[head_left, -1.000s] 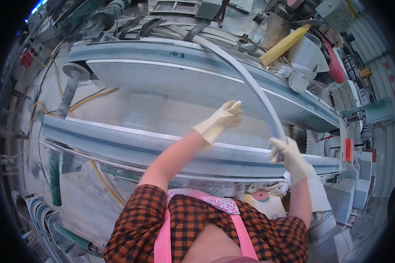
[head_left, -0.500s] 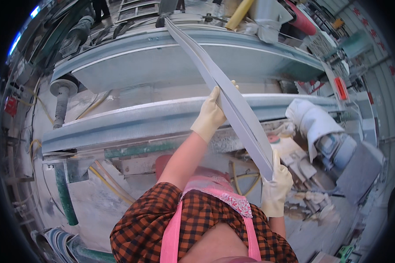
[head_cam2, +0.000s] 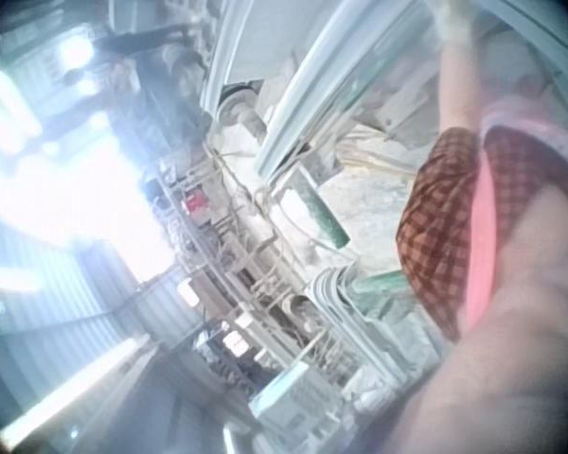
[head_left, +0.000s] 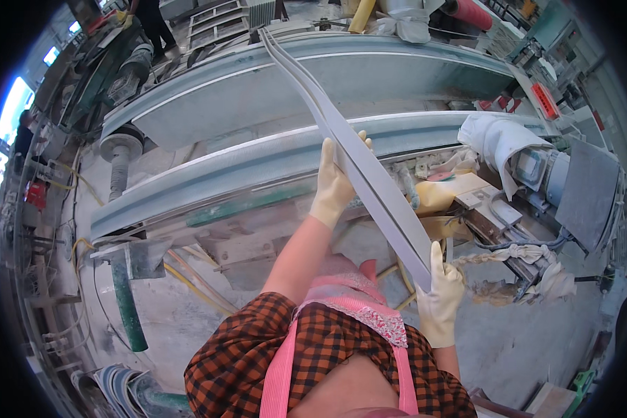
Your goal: The person repeatedly picks up white rectangular tiles from a pile, places them on a yellow surface, and stacks them. The person also moves a long white strip and places it on a metal rack. The task involves handling tiles and strips in a workshop setting.
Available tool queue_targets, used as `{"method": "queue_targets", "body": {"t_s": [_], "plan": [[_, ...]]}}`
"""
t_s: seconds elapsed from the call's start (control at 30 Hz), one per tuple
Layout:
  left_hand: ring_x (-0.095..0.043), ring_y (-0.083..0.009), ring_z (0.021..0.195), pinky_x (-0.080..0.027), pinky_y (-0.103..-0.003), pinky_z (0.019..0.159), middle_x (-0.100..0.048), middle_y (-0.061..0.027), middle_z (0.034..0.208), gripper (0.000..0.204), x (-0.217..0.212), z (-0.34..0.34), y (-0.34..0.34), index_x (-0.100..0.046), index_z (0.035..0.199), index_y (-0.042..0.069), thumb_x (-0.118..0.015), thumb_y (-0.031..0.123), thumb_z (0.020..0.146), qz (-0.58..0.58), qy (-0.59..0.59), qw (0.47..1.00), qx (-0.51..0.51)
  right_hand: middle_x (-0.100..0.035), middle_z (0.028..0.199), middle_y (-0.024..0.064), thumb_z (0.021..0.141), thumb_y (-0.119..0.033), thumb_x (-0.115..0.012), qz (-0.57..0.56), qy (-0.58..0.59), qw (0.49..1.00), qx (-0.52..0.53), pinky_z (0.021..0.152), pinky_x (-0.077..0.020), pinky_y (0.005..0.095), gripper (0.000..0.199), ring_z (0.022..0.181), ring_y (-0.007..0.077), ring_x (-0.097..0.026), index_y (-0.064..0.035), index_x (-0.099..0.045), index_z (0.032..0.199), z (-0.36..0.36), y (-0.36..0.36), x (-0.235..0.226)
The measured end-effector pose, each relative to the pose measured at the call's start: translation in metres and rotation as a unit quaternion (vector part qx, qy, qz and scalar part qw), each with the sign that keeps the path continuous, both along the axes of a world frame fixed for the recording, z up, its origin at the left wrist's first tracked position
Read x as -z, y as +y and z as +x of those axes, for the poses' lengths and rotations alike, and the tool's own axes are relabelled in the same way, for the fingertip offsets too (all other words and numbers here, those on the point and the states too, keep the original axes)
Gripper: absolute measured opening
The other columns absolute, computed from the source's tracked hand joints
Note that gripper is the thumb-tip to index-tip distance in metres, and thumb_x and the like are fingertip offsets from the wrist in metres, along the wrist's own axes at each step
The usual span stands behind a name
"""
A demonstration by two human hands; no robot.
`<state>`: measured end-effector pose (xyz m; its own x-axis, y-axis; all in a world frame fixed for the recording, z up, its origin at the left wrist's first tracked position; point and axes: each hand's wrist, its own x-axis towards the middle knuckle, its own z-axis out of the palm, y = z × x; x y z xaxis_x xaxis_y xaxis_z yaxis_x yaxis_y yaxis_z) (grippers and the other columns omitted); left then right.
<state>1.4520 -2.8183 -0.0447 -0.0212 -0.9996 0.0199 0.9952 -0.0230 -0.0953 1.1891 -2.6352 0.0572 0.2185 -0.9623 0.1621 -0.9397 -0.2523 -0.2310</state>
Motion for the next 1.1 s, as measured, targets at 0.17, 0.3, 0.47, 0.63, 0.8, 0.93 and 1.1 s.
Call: {"method": "queue_targets", "body": {"t_s": [0.17,0.3,0.47,0.63,0.8,0.93,1.1], "plan": [[-0.052,-0.0362,0.133,-0.046,-0.050,0.112,-0.050,-0.0191,0.148,0.074,-0.010,0.002,0.001,-0.045,0.150,0.011,-0.069,0.052,0.093,-0.029,-0.063,0.998,-0.004,-0.061,0.087,0.0185,0.072,-0.007,-0.082,0.003,-0.088,0.996,0.006,0.069,-0.0484,0.0464,0.085,0.076,0.0379,-0.062,-0.0112,-0.049,0.151,-0.026,0.024,0.028],[-0.048,-0.0385,0.137,-0.044,-0.053,0.115,-0.042,-0.0198,0.155,0.085,-0.018,-0.004,0.001,-0.038,0.154,0.013,-0.075,0.052,0.088,-0.051,-0.077,0.995,0.034,-0.061,0.089,0.0213,0.077,-0.007,-0.080,0.010,-0.126,0.991,0.041,0.071,-0.0482,0.0469,0.079,0.080,0.0388,-0.062,-0.0099,-0.049,0.150,-0.057,0.059,0.061],[-0.047,-0.0401,0.138,-0.042,-0.054,0.116,-0.041,-0.0199,0.156,0.094,-0.055,0.002,0.006,-0.037,0.156,0.015,-0.079,0.055,0.082,-0.045,-0.096,0.994,0.029,-0.063,0.096,0.0216,0.080,-0.008,-0.078,0.080,-0.135,0.984,0.082,0.078,-0.0502,0.0469,0.080,0.088,0.0396,-0.063,-0.0123,-0.046,0.153,-0.090,0.097,0.108],[-0.054,-0.0307,0.129,-0.050,-0.043,0.105,-0.049,-0.0160,0.151,0.105,-0.116,0.058,0.034,-0.033,0.157,0.012,-0.084,0.056,0.077,-0.190,-0.143,0.969,-0.065,-0.066,0.105,0.0196,0.079,-0.006,-0.077,0.151,-0.132,0.974,0.105,0.087,-0.0518,0.0460,0.081,0.097,0.0404,-0.065,-0.0184,-0.046,0.153,-0.092,0.079,0.131],[-0.056,-0.0139,0.080,-0.050,-0.031,0.077,-0.064,-0.0093,0.125,0.089,-0.186,0.148,0.104,-0.025,0.160,0.005,-0.073,0.041,0.094,-0.330,-0.029,0.930,-0.162,-0.066,0.108,0.0171,0.067,0.001,-0.077,0.056,-0.189,0.971,-0.139,0.090,-0.0509,0.0454,0.086,0.102,0.0398,-0.064,-0.0184,-0.052,0.147,-0.039,-0.028,0.123],[-0.046,-0.0074,0.059,-0.042,-0.026,0.063,-0.045,0.0044,0.072,0.059,-0.226,0.193,0.174,-0.033,0.155,-0.004,-0.056,0.009,0.102,-0.305,-0.105,0.890,-0.323,-0.066,0.107,0.0160,0.060,0.007,-0.071,-0.015,-0.218,0.935,-0.279,0.091,-0.0504,0.0457,0.085,0.100,0.0389,-0.063,-0.0136,-0.057,0.141,0.025,-0.131,0.093],[-0.041,-0.0057,0.051,-0.039,-0.021,0.054,-0.043,0.0049,0.065,0.043,-0.241,0.198,0.187,-0.048,0.140,-0.009,-0.053,0.005,0.099,-0.234,-0.229,0.775,-0.541,-0.070,0.106,0.0188,0.076,0.007,-0.060,-0.115,-0.146,0.923,-0.336,0.094,-0.0502,0.0459,0.052,0.099,0.0397,-0.064,-0.0015,-0.065,0.127,0.109,-0.279,0.053]]}}
